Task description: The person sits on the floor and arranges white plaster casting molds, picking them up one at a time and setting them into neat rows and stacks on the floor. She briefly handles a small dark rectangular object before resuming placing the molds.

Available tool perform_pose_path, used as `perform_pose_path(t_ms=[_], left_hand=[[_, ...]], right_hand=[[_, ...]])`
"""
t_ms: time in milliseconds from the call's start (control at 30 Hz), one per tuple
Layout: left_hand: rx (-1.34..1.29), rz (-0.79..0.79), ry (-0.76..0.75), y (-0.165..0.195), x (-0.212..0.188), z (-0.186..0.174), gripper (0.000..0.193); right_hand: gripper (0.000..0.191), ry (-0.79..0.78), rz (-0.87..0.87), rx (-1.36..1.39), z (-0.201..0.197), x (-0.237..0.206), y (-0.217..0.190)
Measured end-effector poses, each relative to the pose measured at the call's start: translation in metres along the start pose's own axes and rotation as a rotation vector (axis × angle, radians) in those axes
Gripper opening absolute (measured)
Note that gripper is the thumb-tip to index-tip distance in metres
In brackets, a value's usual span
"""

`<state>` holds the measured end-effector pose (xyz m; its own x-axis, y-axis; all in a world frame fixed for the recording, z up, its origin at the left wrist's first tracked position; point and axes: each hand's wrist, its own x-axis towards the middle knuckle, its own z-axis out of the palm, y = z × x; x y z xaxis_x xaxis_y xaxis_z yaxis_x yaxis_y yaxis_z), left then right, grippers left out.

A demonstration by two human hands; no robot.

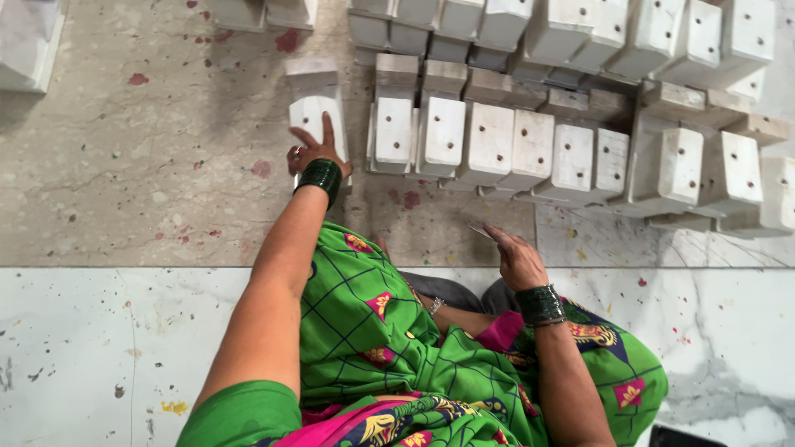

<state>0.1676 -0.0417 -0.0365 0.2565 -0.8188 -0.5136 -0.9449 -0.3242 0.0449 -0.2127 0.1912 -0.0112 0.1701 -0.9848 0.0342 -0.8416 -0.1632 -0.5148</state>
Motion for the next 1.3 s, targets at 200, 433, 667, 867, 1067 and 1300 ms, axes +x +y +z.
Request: perform_pose_path(t_ms=[200, 433, 667, 867, 1067, 1300], left_hand=[[0.011, 0.020, -0.045, -0.024, -0.028, 0.019, 0.134], [0.038, 0.100, -0.131, -0.035, -0.038, 0.018, 0.143], [0.085, 0.284, -0.147, -0.061, -0.039, 0.006, 0.147], [0.100, 0.395, -0.049, -0.084, -0.047, 0.000, 0.127], [0.044, 0.378, 0.000, -0.092, -0.052, 0.000, 0.130], [0.090, 0.365, -0.065, -0.088, -0.048, -0.004, 0.135]], right_hand=[[0.054, 0.046, -0.018, 0.017, -0.004, 0.002, 0.000], [0.052, 0.069, -0.086, 0.048, 0.006, 0.002, 0.006], [0.055, 0.045, -0.037, 0.015, 0.026, 0.004, 0.017], [0.061, -0.175, -0.052, -0.012, 0.067, 0.004, 0.007], [0.053, -0.022, -0.202, 0.094, 0.090, -0.002, -0.020], [0.049, -0.007, -0.054, 0.229, 0.106, 0.000, -0.047]])
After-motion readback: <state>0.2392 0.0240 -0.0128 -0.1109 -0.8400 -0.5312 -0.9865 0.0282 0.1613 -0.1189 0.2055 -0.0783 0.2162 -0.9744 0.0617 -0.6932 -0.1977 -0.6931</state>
